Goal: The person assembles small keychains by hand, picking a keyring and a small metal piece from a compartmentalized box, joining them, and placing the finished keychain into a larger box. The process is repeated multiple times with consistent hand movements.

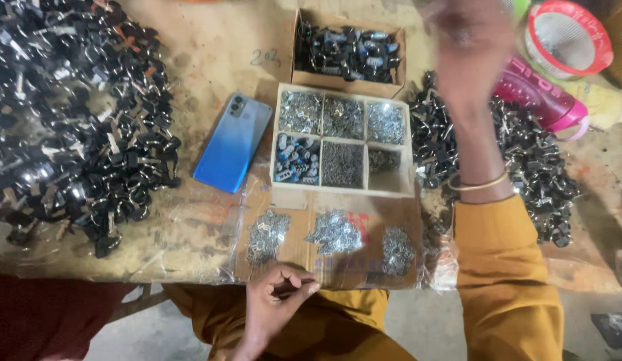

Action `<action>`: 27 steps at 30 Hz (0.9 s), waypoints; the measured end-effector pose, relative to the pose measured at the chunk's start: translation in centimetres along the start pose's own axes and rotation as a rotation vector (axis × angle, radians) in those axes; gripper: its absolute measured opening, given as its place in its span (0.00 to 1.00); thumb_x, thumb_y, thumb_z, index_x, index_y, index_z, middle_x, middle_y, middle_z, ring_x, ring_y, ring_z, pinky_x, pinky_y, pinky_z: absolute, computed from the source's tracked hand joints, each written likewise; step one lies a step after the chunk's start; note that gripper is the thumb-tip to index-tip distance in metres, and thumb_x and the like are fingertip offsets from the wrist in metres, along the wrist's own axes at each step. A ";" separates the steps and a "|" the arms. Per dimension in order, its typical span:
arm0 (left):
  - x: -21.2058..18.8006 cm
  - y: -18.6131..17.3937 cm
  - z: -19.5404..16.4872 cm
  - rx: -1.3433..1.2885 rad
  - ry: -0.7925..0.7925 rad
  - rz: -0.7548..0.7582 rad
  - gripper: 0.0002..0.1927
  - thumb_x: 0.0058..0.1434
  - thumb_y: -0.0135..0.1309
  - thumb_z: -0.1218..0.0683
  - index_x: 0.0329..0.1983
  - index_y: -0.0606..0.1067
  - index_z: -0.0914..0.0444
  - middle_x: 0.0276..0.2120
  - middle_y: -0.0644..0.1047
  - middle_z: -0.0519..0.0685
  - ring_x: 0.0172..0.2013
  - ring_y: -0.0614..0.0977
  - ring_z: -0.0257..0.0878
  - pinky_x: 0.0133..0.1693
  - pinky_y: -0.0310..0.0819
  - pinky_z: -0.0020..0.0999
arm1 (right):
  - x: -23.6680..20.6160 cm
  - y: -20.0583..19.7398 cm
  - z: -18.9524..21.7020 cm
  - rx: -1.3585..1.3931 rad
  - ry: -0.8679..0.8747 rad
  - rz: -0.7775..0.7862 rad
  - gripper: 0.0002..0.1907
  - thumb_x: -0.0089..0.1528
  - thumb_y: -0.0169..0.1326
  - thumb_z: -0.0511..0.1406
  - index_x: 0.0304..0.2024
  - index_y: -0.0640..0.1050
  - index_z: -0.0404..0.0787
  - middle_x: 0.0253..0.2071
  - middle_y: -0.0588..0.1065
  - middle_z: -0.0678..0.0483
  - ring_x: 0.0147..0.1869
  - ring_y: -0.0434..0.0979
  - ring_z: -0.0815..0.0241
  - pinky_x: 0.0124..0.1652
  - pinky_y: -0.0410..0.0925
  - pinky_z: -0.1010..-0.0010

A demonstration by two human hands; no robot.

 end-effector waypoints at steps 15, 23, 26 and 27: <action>2.7 -1.0 -3.8 0.088 0.062 0.246 0.09 0.53 0.69 0.65 0.34 0.79 0.64 0.35 0.85 0.49 0.37 0.88 0.37 0.39 0.85 0.29 | -11.4 -3.9 0.7 -0.578 0.392 0.898 0.25 0.58 0.60 0.39 0.57 0.78 0.43 0.50 0.78 0.43 0.44 0.80 0.38 0.41 0.73 0.52; 8.2 -0.1 -6.7 0.359 0.222 0.351 0.08 0.61 0.64 0.55 0.43 0.81 0.60 0.36 0.87 0.48 0.33 0.90 0.32 0.35 0.85 0.25 | -17.6 -7.4 1.6 -0.513 0.275 0.660 0.09 0.62 0.56 0.35 0.44 0.81 0.44 0.37 0.79 0.53 0.42 0.79 0.46 0.44 0.70 0.55; 12.0 0.1 -9.3 0.675 0.230 0.341 0.11 0.62 0.59 0.54 0.48 0.80 0.56 0.43 0.85 0.49 0.27 0.88 0.33 0.23 0.81 0.28 | -18.2 -9.0 2.2 -0.438 0.400 0.552 0.07 0.64 0.55 0.33 0.44 0.80 0.42 0.41 0.79 0.52 0.40 0.79 0.51 0.40 0.71 0.62; 13.2 0.2 -10.4 0.740 0.255 0.331 0.10 0.63 0.59 0.53 0.46 0.80 0.56 0.42 0.85 0.49 0.28 0.87 0.35 0.24 0.82 0.30 | -18.2 -9.6 2.4 -0.380 0.466 0.487 0.07 0.65 0.54 0.32 0.46 0.80 0.41 0.45 0.79 0.51 0.39 0.80 0.55 0.37 0.71 0.65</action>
Point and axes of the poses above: each hand's wrist, its own x-axis towards the middle knuckle, its own y-axis out of the palm, z = x × y, the point moved 4 cm from there along x, towards the middle knuckle
